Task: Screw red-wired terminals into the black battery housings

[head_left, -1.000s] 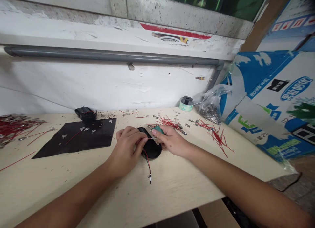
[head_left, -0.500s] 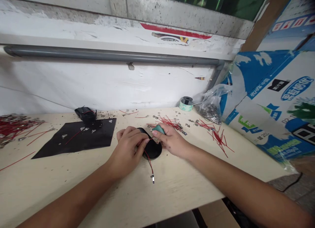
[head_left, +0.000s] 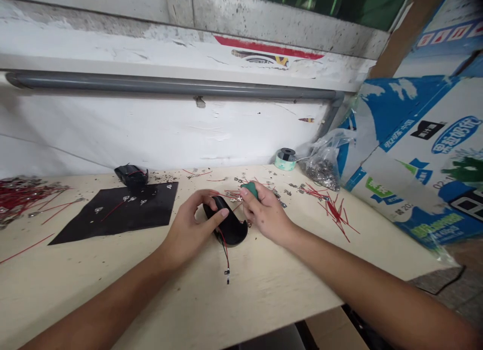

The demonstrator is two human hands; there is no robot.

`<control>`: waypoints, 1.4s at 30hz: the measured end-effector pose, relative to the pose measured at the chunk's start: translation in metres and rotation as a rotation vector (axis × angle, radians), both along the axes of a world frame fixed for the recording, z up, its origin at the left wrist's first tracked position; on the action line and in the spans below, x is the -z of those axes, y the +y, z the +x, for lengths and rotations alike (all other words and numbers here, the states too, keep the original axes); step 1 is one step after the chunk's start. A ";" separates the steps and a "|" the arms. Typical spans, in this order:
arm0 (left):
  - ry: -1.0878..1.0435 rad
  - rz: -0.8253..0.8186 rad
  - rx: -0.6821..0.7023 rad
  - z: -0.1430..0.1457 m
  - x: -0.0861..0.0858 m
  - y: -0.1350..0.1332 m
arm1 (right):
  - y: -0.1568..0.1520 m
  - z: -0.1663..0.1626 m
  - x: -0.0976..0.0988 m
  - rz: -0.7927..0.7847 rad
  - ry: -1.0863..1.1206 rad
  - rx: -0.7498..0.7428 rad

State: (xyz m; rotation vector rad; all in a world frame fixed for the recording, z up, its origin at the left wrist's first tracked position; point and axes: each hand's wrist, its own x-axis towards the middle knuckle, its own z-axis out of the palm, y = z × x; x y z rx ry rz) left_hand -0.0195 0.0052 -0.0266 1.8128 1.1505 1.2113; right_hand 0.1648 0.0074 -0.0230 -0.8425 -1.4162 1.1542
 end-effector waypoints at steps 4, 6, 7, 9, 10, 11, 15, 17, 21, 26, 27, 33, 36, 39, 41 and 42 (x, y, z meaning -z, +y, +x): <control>-0.090 -0.073 0.051 0.005 0.000 0.002 | -0.006 -0.001 -0.002 0.173 -0.156 0.002; -0.116 -0.080 0.043 0.007 -0.001 0.001 | -0.008 -0.002 -0.003 0.254 -0.233 -0.005; -0.116 -0.084 0.040 0.007 -0.002 0.000 | -0.009 -0.002 -0.003 0.273 -0.252 -0.009; -0.114 -0.109 0.033 0.007 -0.002 0.000 | -0.009 -0.001 -0.002 0.267 -0.260 -0.015; -0.112 -0.130 0.028 0.006 -0.002 0.000 | -0.008 -0.001 -0.001 0.243 -0.251 -0.014; -0.110 -0.153 0.021 0.005 -0.002 0.000 | -0.007 0.000 0.000 0.207 -0.237 -0.008; -0.076 -0.247 -0.002 0.003 -0.001 0.001 | 0.000 0.009 0.004 0.105 -0.267 0.092; -0.065 -0.277 0.004 0.003 -0.001 0.001 | 0.003 0.014 0.003 0.178 -0.414 0.171; -0.046 -0.277 0.004 0.005 -0.004 -0.001 | 0.004 0.018 -0.001 0.224 -0.782 0.210; -0.014 -0.265 -0.003 0.006 -0.007 -0.002 | 0.003 0.013 0.000 0.142 -0.859 0.109; -0.035 -0.289 0.004 0.007 -0.006 -0.002 | 0.003 0.012 0.001 0.114 -0.802 0.096; -0.075 -0.271 0.063 0.007 0.000 -0.004 | 0.007 0.010 0.001 -0.006 -0.546 0.060; 0.007 -0.100 0.072 0.006 0.003 -0.005 | 0.008 0.010 0.001 0.027 -0.528 0.083; 0.060 0.015 0.071 0.006 0.003 -0.005 | 0.006 0.010 0.002 -0.025 -0.530 0.071; 0.067 0.036 0.071 0.005 0.002 -0.006 | 0.005 0.009 0.002 -0.054 -0.536 0.071; 0.067 0.043 0.074 0.005 0.002 -0.006 | 0.004 0.009 0.002 -0.057 -0.537 0.073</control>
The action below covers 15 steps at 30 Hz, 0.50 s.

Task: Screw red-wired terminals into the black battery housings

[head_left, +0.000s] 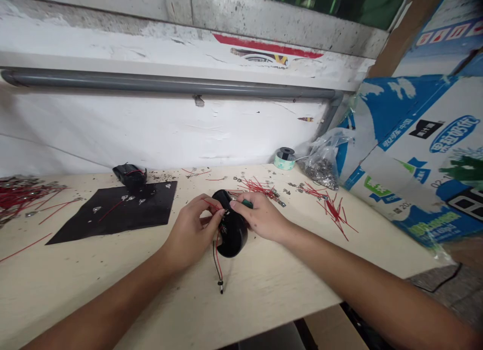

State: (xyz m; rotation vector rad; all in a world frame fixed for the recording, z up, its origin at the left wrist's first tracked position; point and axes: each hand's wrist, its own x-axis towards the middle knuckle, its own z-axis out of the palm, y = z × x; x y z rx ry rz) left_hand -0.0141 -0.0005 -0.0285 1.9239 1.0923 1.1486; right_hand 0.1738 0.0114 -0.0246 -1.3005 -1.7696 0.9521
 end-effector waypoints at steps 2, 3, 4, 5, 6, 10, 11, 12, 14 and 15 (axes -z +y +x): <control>0.004 0.011 0.013 0.000 0.000 0.000 | -0.001 -0.001 -0.001 -0.002 0.004 0.002; 0.006 0.017 0.019 0.000 0.000 0.000 | -0.002 -0.001 -0.001 0.000 0.006 0.001; 0.012 0.025 0.024 0.000 0.000 0.000 | -0.002 -0.002 -0.002 -0.003 0.008 -0.002; 0.019 0.034 0.026 0.000 0.000 -0.001 | -0.002 -0.002 -0.002 -0.011 0.011 -0.005; 0.027 0.040 0.027 0.000 0.000 -0.001 | -0.002 -0.002 -0.002 -0.026 0.016 -0.007; 0.050 0.051 0.050 -0.001 -0.001 -0.002 | -0.004 -0.003 -0.004 -0.094 0.051 -0.002; 0.052 0.055 0.057 -0.001 -0.001 -0.002 | -0.004 -0.004 -0.004 -0.097 0.060 0.000; 0.054 0.060 0.063 -0.002 -0.001 -0.002 | -0.005 -0.004 -0.005 -0.097 0.067 0.001; 0.056 0.065 0.066 -0.002 -0.002 -0.003 | -0.005 -0.005 -0.005 -0.088 0.083 -0.002; 0.054 0.064 0.063 -0.002 -0.002 -0.003 | -0.005 -0.006 -0.005 -0.084 0.091 -0.010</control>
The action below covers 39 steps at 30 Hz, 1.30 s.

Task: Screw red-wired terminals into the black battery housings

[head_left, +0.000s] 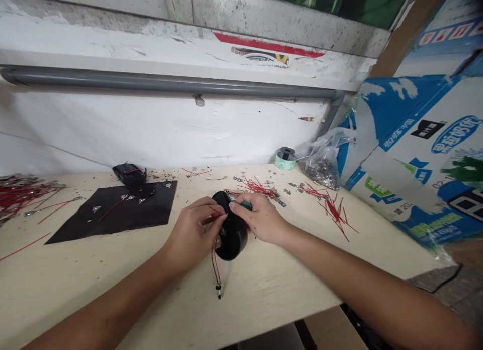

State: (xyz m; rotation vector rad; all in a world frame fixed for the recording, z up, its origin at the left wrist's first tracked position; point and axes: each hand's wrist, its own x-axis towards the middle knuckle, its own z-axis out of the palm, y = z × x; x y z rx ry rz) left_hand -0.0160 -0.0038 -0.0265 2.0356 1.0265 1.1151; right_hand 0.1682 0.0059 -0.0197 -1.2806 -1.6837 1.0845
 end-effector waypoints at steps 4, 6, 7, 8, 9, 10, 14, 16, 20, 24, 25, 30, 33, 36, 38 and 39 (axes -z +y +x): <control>-0.014 -0.019 -0.023 0.000 -0.002 0.000 | 0.001 -0.001 0.002 0.020 0.033 -0.018; -0.020 -0.027 -0.043 -0.001 -0.002 0.001 | 0.001 0.000 0.002 0.006 0.056 -0.014; -0.024 -0.027 -0.052 -0.001 -0.002 0.001 | 0.002 0.000 0.003 -0.006 0.068 -0.013; -0.027 -0.027 -0.058 0.000 -0.002 0.001 | 0.002 0.000 0.002 -0.017 0.076 -0.013; -0.027 -0.028 -0.061 0.000 -0.001 0.001 | 0.002 0.000 0.002 -0.023 0.079 -0.014; -0.029 -0.029 -0.064 0.000 -0.001 0.002 | 0.002 0.000 0.002 -0.024 0.079 -0.014; -0.039 -0.039 -0.073 0.001 0.000 0.003 | 0.002 0.000 0.002 -0.015 0.082 -0.008; -0.040 -0.053 -0.063 0.001 0.001 0.003 | 0.003 0.000 0.004 -0.021 0.092 -0.005; -0.064 -0.118 -0.045 0.002 0.002 0.002 | 0.004 0.001 0.008 -0.031 0.142 -0.021; -0.071 -0.108 -0.053 0.003 0.002 0.000 | 0.004 0.001 0.008 -0.010 0.129 -0.025; -0.082 -0.121 -0.057 0.003 0.001 0.000 | 0.004 0.001 0.007 -0.011 0.132 -0.024; -0.280 -0.247 -0.107 0.002 -0.003 0.005 | 0.006 -0.001 0.004 -0.030 0.299 -0.028; -0.473 -0.331 -0.155 0.001 -0.008 0.007 | 0.009 -0.002 0.005 -0.025 0.429 -0.004; -0.650 -0.628 0.037 0.002 -0.013 0.005 | 0.009 -0.003 0.006 -0.015 0.496 -0.010; -0.685 -0.806 0.173 0.004 -0.014 0.002 | 0.007 -0.003 0.007 -0.028 0.439 -0.052; -0.686 -0.859 0.191 0.005 -0.015 0.000 | 0.006 -0.003 0.008 -0.028 0.402 -0.075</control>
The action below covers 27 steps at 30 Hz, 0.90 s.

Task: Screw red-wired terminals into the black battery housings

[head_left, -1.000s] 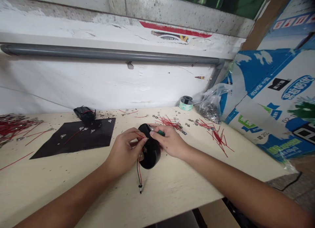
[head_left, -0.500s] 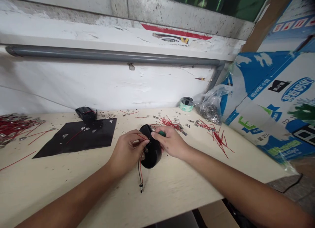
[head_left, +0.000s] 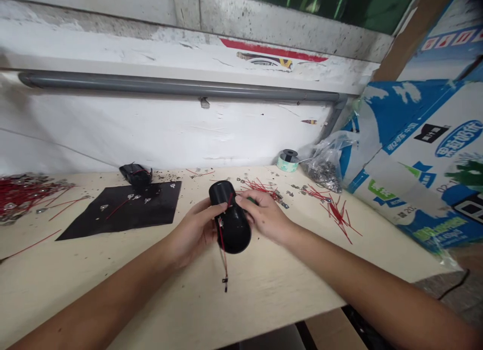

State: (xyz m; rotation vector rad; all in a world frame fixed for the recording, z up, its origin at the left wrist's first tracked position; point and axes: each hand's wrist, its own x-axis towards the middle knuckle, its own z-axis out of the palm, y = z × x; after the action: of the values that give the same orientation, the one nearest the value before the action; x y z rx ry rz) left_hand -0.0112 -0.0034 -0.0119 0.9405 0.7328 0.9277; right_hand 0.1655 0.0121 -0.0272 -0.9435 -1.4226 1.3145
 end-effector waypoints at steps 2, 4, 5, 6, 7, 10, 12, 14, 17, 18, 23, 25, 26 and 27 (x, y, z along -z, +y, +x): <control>0.003 -0.043 -0.022 0.001 0.000 -0.002 | -0.001 0.000 0.001 0.045 -0.052 -0.009; -0.002 -0.067 -0.054 0.001 0.001 -0.001 | -0.002 0.001 0.001 0.083 -0.038 0.022; -0.010 -0.080 -0.056 0.000 0.001 -0.001 | -0.002 0.002 0.001 0.080 -0.015 0.033; -0.015 -0.096 -0.053 0.000 0.002 0.000 | -0.003 0.002 0.000 0.059 0.014 0.032; -0.017 -0.114 -0.047 -0.001 0.002 0.001 | -0.003 0.002 0.000 0.026 0.045 0.019; -0.019 -0.162 -0.011 -0.003 0.003 0.002 | -0.006 0.002 -0.002 0.008 0.098 -0.059; -0.020 -0.167 -0.008 -0.003 0.003 0.002 | -0.006 0.001 -0.003 0.040 0.109 -0.103; -0.016 -0.152 -0.018 -0.001 0.003 0.001 | -0.006 0.001 -0.002 0.066 0.112 -0.145; 0.002 -0.131 -0.027 0.002 0.001 -0.001 | -0.004 0.001 0.001 0.096 0.085 -0.170; 0.009 -0.127 -0.026 0.003 0.000 -0.002 | -0.004 0.001 0.002 0.099 0.076 -0.165; 0.047 -0.103 -0.010 0.005 0.000 -0.005 | -0.007 0.002 -0.001 0.095 -0.058 -0.154; 0.045 -0.095 -0.007 0.005 0.001 -0.005 | -0.009 0.002 -0.003 0.194 -0.156 -0.153; 0.041 -0.093 -0.006 0.005 0.002 -0.005 | -0.009 0.002 -0.004 0.244 -0.190 -0.147; 0.036 -0.091 -0.009 0.005 0.002 -0.005 | -0.009 0.002 -0.004 0.277 -0.211 -0.138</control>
State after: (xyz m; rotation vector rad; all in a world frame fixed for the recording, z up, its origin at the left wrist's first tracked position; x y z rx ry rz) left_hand -0.0065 -0.0081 -0.0139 0.8761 0.8041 0.8794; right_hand 0.1675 0.0035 -0.0232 -0.8277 -1.8078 1.1024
